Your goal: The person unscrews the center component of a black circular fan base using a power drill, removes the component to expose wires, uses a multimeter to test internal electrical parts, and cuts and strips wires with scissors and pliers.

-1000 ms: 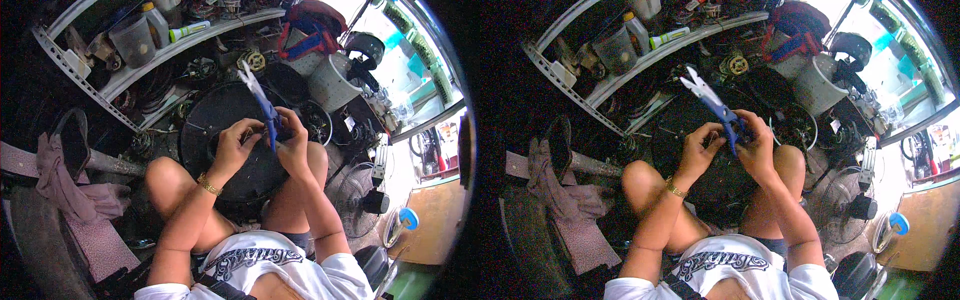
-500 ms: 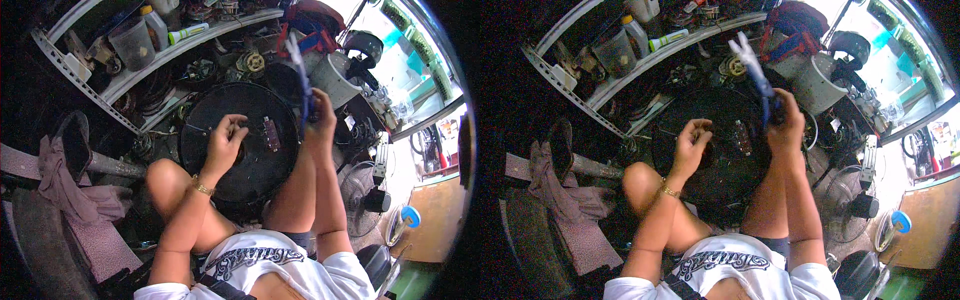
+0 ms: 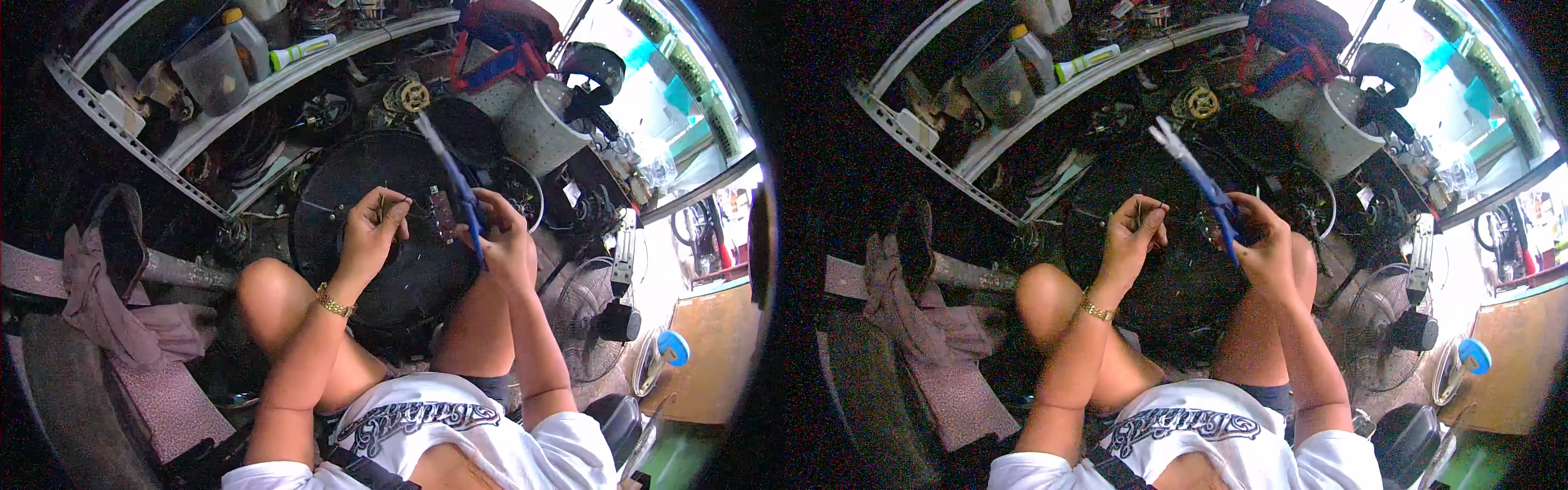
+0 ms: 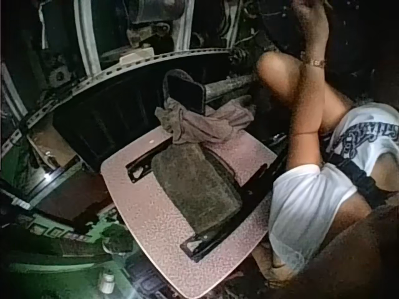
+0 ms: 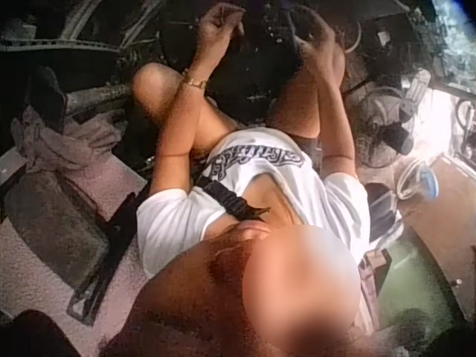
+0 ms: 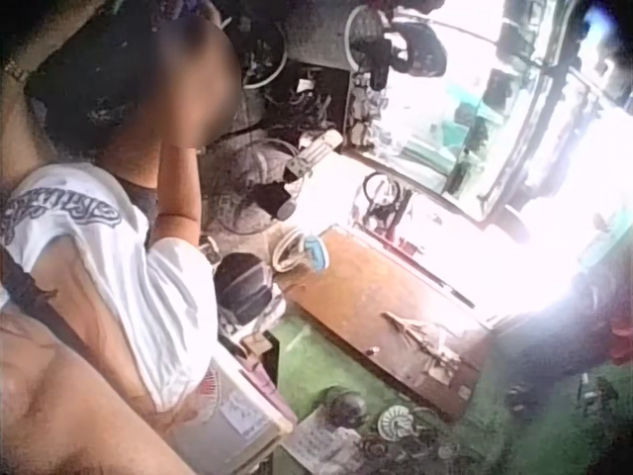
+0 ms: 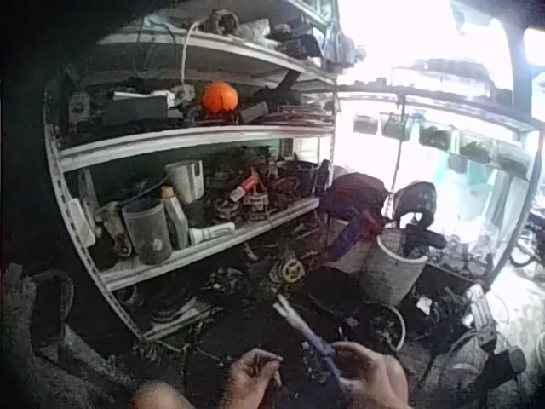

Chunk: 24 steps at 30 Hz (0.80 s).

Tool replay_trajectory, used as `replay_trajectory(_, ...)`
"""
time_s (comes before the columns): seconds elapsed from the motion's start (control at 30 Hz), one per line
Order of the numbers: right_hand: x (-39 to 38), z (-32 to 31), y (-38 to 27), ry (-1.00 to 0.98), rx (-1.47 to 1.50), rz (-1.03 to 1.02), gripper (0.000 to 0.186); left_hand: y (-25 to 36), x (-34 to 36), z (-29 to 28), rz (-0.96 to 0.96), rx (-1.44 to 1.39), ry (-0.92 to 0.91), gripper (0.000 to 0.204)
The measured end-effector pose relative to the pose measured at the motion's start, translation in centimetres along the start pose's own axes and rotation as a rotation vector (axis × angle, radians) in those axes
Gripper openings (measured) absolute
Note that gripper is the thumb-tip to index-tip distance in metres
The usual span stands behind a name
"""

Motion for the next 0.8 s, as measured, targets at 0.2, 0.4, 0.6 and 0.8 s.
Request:
replay_trajectory(0.2,0.3,0.7,2.1,0.050,0.333,0.194,0.046,0.1,0.1,-0.3,0.015,0.042,0.044,0.010)
replay_trajectory(0.4,1.2,3.9,1.4,-0.039,0.254,0.049,0.050,0.5,0.0,0.1,0.076,0.102,0.084,0.004)
replay_trajectory(0.6,1.7,5.1,1.9,-0.037,0.228,-0.023,0.050,0.3,0.2,-0.1,0.135,0.133,0.042,0.003)
replay_trajectory(0.8,2.0,4.5,1.1,0.013,0.334,0.111,0.046,0.5,0.3,0.0,0.142,0.186,0.016,0.005)
Point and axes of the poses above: each hand's wrist, its own x-axis towards the middle knuckle, its own z-axis out of the palm, y = z × x, the point moved 1 cm from there along x, towards the middle knuckle, and after that the axes turned 14 degrees about y, right-handed, at the moved point
